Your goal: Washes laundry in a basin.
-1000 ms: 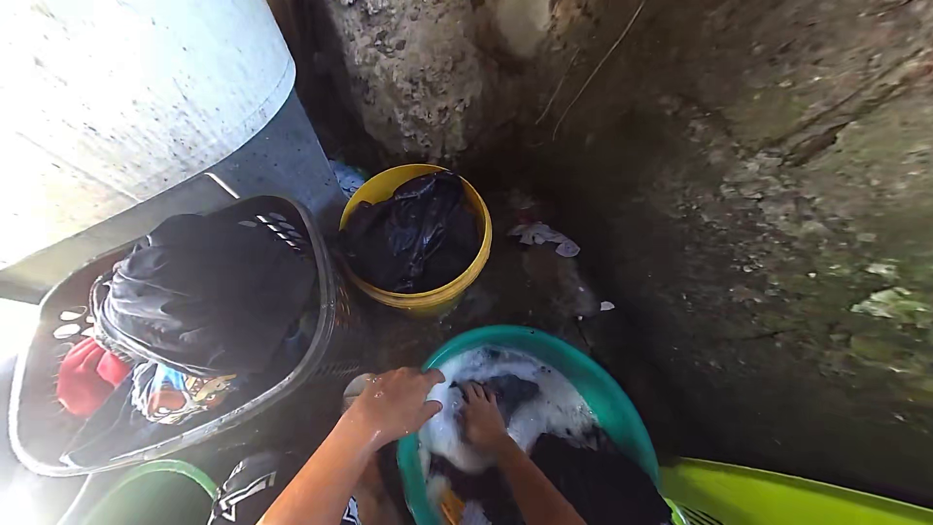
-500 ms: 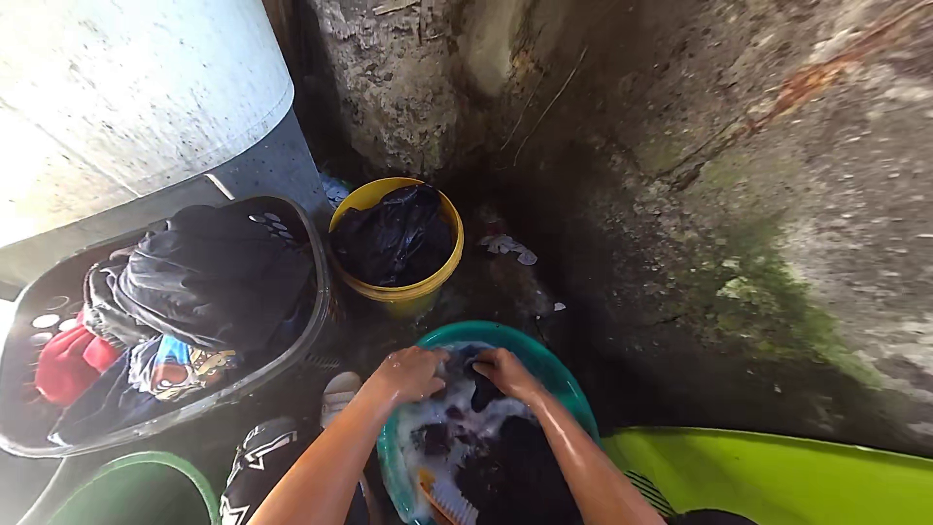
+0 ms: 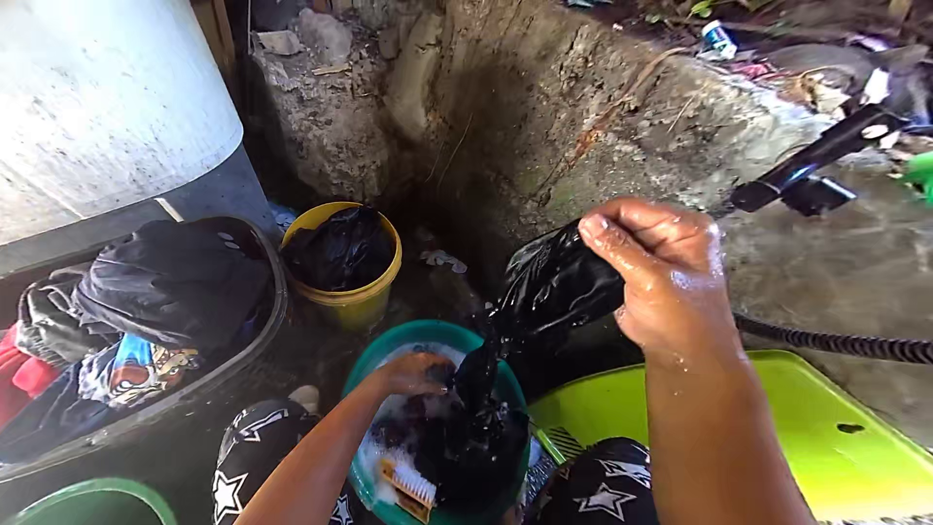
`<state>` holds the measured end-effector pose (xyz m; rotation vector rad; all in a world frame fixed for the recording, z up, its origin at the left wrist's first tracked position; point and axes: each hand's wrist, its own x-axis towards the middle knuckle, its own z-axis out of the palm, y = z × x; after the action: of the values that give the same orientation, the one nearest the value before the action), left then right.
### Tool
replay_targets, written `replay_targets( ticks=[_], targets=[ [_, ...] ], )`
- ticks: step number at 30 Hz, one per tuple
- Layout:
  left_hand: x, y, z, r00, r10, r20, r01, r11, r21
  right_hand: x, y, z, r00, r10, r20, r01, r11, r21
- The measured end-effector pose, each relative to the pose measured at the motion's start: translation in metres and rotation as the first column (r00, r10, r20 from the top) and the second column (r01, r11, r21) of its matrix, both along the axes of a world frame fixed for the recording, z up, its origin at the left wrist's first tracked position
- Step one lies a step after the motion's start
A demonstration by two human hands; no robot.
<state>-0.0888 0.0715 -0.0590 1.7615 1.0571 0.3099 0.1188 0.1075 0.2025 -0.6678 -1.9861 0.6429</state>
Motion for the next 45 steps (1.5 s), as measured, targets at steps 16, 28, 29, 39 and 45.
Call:
replay_targets(
  ticks=[16,28,29,39,45],
  targets=[
    [-0.045,-0.013,0.023,0.846,0.009,-0.533,-0.100,0.985,-0.142,0.003,-0.040,-0.358,0.042,0.527,0.849,0.539,0.704,-0.463],
    [-0.047,-0.007,0.017,0.917,-0.044,-0.397,-0.014,0.990,-0.142,0.027,-0.040,-0.286,0.728,-0.005,0.686,0.546,0.609,-0.575],
    [-0.044,-0.008,0.016,0.940,-0.058,-0.336,0.011,0.990,-0.140,0.024,-0.038,-0.264,0.786,-0.051,0.616,0.503,0.631,-0.590],
    [-0.026,-0.040,0.058,0.948,0.146,0.284,-0.124,0.988,-0.093,-0.010,-0.054,-0.091,0.963,-0.192,-0.191,0.091,0.894,-0.439],
    [-0.051,-0.049,0.050,0.799,0.417,0.433,-0.388,0.908,-0.157,-0.062,-0.066,-0.128,0.735,-0.444,-0.512,0.035,0.780,-0.625]
  ],
)
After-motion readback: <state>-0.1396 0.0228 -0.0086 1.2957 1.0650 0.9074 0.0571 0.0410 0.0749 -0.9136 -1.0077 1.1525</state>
